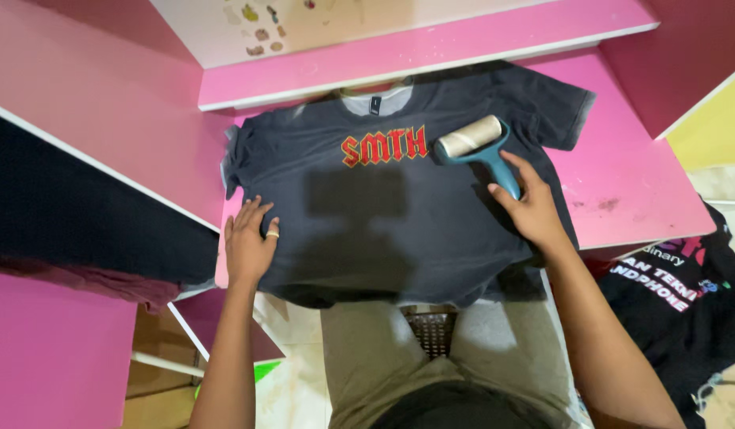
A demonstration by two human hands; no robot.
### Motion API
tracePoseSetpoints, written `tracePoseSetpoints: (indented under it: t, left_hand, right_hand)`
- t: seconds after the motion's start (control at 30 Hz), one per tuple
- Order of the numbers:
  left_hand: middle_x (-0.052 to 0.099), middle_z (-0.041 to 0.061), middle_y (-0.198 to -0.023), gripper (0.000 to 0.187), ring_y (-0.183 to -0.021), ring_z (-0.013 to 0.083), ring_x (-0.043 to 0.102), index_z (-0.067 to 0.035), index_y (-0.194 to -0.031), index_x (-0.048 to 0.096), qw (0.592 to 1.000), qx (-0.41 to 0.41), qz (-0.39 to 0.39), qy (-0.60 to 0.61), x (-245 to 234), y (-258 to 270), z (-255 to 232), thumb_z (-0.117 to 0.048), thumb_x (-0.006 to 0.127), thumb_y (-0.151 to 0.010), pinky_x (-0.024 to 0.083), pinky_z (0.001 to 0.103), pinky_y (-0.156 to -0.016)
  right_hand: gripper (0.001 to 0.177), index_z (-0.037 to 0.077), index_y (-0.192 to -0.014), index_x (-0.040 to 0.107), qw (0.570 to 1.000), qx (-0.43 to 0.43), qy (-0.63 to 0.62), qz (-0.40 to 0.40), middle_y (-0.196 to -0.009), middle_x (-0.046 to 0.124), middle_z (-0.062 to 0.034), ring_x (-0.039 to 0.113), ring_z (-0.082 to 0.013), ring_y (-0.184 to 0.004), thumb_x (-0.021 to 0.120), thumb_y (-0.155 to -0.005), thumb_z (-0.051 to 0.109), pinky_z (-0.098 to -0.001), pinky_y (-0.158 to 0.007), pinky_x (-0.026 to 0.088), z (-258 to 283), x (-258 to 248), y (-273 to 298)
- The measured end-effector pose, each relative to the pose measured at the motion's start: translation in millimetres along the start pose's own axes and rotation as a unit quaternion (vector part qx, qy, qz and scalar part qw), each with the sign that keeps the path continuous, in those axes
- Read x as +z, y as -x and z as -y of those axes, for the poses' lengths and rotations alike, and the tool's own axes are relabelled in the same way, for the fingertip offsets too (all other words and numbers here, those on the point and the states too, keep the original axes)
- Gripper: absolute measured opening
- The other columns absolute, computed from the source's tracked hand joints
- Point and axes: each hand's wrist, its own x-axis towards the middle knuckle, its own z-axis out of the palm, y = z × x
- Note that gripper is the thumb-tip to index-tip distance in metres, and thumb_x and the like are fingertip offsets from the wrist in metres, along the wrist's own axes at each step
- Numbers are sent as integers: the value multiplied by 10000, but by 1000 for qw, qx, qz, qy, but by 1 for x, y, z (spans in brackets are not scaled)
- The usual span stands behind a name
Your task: The person uses a lint roller to clean a dark gray t-shirt laid on a pink surface. After rolling the shirt, they place it on a hanger and hang it in a closet. Then they pick up a black t-shirt and begin to unfold it.
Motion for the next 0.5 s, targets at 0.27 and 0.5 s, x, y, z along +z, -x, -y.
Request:
tracePoseSetpoints:
  t: [0.27,0.5]
  left_hand:
    - [567,104,-1509,357,-1478,282,424,-116,-1283,692,1000,-10,3,-3,2,-1,1,-267,643,-963,242,522,-1220]
    - [567,95,-1505,357,-1474,276,424,-126,-1281,695,1000,-18,0,7,0,0,-2,-271,636,-960,249,521,-1221]
  right_hand:
    - [624,136,-1491,544,999,38,-9,-8,-786,629,-55,518,-119,-654,744,-906,222,-286,-602,425,2,-3,4]
    - [629,129,-1475,545,1000,15,-4,-20,-831,665,-82,552,-127,-669,747,-891,245,-300,-614,445,8,-3,4]
